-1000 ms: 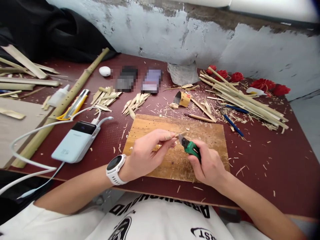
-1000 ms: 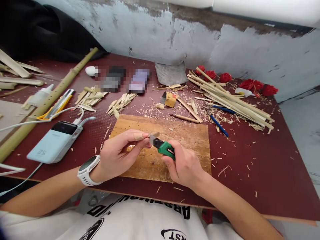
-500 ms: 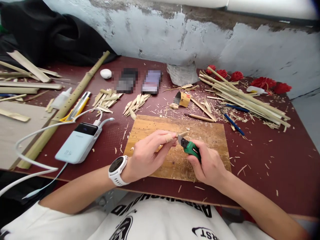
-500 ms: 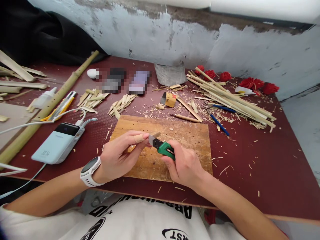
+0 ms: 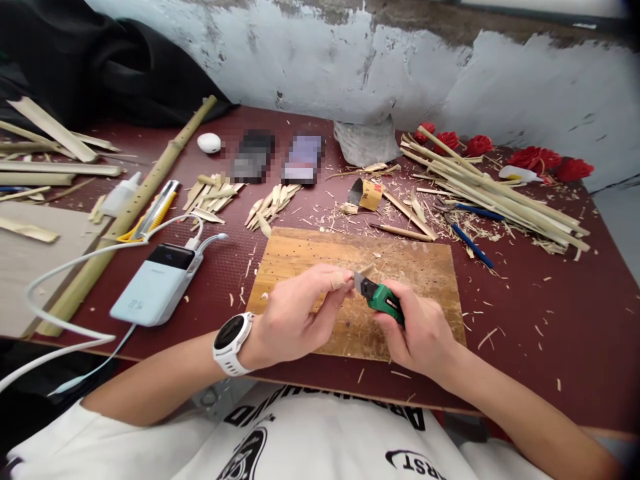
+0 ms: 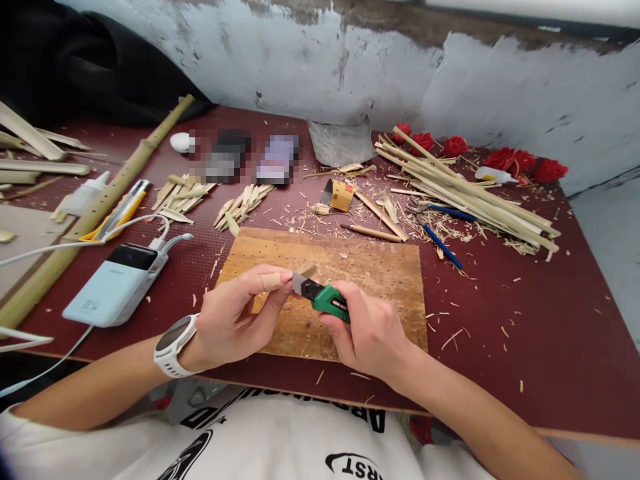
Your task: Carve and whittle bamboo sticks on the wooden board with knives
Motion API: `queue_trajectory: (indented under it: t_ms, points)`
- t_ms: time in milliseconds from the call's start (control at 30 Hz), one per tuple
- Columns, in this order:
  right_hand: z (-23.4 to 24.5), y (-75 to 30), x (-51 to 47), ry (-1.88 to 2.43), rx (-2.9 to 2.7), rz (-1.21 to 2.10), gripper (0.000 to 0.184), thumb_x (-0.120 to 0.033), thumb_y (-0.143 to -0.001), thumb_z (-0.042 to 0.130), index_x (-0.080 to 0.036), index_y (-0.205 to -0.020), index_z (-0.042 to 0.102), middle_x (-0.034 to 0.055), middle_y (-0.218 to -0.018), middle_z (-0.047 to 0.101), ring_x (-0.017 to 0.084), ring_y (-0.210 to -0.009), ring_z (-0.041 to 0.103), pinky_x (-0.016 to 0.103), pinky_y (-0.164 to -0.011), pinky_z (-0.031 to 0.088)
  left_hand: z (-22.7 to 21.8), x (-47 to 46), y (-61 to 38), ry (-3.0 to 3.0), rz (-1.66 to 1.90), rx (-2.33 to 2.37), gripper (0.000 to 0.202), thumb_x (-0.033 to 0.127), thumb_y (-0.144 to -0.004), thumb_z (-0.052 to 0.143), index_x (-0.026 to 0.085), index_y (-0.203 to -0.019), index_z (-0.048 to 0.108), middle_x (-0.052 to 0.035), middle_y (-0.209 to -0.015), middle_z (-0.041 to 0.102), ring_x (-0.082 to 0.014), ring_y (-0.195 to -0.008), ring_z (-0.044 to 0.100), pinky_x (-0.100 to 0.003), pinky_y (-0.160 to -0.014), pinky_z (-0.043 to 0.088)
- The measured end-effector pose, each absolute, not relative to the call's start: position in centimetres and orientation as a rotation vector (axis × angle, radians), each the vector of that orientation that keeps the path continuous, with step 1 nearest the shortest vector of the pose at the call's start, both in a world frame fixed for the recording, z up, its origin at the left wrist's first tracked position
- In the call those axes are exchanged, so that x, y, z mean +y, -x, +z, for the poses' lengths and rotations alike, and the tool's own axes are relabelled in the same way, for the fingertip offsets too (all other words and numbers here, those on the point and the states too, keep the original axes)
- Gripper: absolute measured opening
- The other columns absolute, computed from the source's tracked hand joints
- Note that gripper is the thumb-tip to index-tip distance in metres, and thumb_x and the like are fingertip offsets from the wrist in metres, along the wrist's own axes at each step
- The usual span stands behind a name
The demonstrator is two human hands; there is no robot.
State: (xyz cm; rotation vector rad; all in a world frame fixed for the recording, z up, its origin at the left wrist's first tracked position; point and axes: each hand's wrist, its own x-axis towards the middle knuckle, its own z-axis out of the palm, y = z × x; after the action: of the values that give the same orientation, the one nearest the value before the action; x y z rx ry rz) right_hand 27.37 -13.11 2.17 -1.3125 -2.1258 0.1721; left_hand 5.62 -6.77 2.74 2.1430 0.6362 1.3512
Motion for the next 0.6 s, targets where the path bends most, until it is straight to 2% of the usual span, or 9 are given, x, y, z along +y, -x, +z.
queue_trajectory:
  t_ms: [133,367,600]
  points:
    - [2.0,-27.4,-13.2,1.332,-2.132,0.127,0.025,-0.037,-0.11,0.043,-0.017,-0.123,0.049,0.0032,-0.084,0.07,0.014,-0.061,0.067,0.024,-0.055,0.049,2.8,-6.9,-5.4,-2.073,1.308,0.618,0.032,-0.005,-0.092,0.063,0.017,-0.115,0.062,-0.0061,-0.097,0.074,-0.014,-0.084,0.075,-0.026,-0.077,0.064]
    - [1.8,-28.2,-13.0,1.413,-2.181,-0.046,0.027,-0.038,-0.109,0.046,-0.015,-0.124,0.051,0.0059,-0.09,0.073,0.014,-0.066,0.069,0.025,-0.052,0.042,3.1,-6.5,-5.3,-2.041,1.176,0.72,0.017,0.002,-0.095,0.064,0.017,-0.104,0.063,-0.0037,-0.088,0.072,-0.013,-0.077,0.072,-0.026,-0.072,0.06]
    - [2.3,-28.6,-12.2,1.448,-2.189,-0.205,0.03,-0.04,-0.108,0.05,-0.016,-0.125,0.054,0.0063,-0.09,0.073,0.015,-0.064,0.065,0.028,-0.052,0.039,3.5,-6.5,-5.4,-2.095,1.188,0.771,0.013,0.006,-0.098,0.064,0.018,-0.103,0.064,-0.0014,-0.083,0.071,-0.0116,-0.075,0.07,-0.025,-0.073,0.059]
